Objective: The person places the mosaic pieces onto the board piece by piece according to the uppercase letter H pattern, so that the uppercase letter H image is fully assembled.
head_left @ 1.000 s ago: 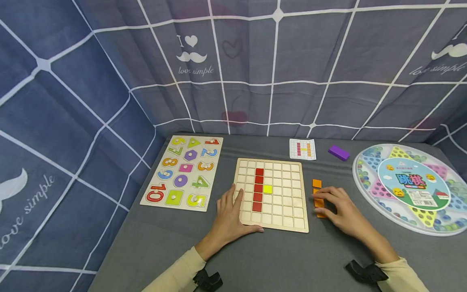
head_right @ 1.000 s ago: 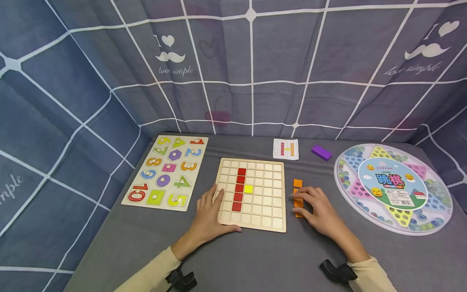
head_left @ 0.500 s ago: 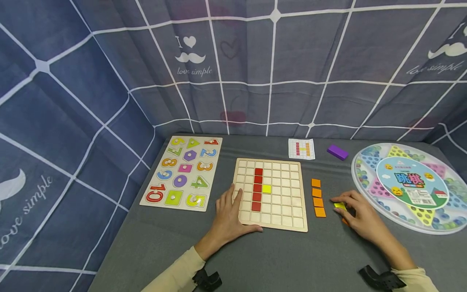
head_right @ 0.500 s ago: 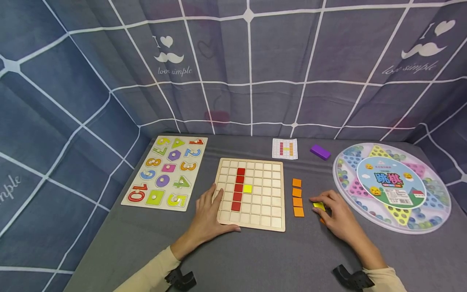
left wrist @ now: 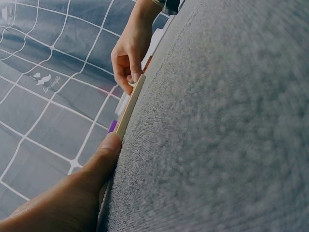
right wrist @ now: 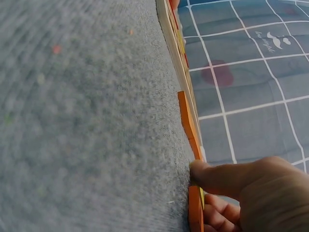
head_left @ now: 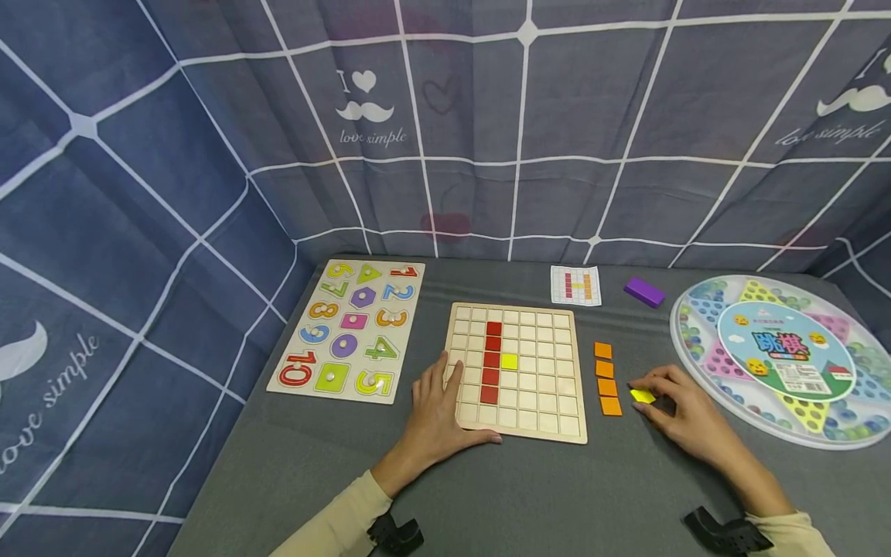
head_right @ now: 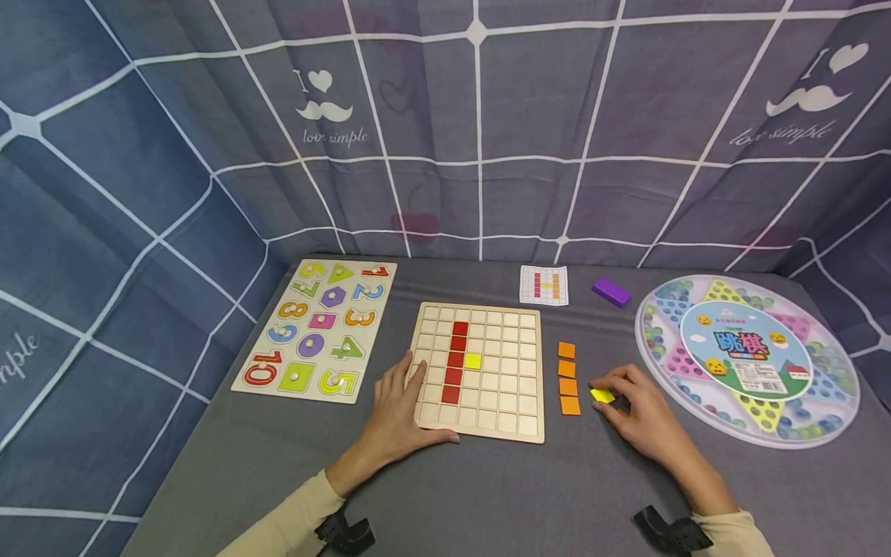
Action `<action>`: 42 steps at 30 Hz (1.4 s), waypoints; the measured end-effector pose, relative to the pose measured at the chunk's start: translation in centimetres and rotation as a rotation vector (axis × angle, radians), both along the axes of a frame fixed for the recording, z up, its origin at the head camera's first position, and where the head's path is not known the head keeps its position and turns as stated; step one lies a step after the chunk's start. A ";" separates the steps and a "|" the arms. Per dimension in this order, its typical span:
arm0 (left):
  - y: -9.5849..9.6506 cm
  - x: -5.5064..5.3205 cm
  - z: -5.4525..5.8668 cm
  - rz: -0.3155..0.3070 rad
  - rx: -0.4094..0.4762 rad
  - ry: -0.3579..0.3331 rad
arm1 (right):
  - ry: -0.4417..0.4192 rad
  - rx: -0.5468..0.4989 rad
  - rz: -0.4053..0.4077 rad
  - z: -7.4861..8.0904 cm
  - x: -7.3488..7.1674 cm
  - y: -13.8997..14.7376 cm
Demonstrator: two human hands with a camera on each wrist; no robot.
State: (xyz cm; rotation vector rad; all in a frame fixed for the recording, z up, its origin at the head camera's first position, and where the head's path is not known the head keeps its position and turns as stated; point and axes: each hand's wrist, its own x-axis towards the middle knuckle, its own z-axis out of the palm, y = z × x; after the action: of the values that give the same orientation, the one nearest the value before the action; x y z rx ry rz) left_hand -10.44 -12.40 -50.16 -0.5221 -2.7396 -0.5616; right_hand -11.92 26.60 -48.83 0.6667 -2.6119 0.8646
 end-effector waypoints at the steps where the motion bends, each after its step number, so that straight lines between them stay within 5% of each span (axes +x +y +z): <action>1: 0.0 0.0 0.0 0.001 0.003 -0.006 | -0.003 -0.001 0.010 0.0 0.0 0.0; 8: 0.0 -0.1 -0.1 0.007 0.025 -0.062 | 0.006 0.016 0.076 0.2 0.0 0.0; 42: 0.0 0.0 0.2 0.014 0.014 -0.080 | 0.014 0.011 0.066 0.0 0.0 0.1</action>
State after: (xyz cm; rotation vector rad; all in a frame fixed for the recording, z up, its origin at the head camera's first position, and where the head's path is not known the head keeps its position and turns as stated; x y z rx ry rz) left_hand -10.39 -12.38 -49.98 -0.4869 -2.8102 -0.6099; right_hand -11.89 26.68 -48.81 0.7636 -2.5978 0.8619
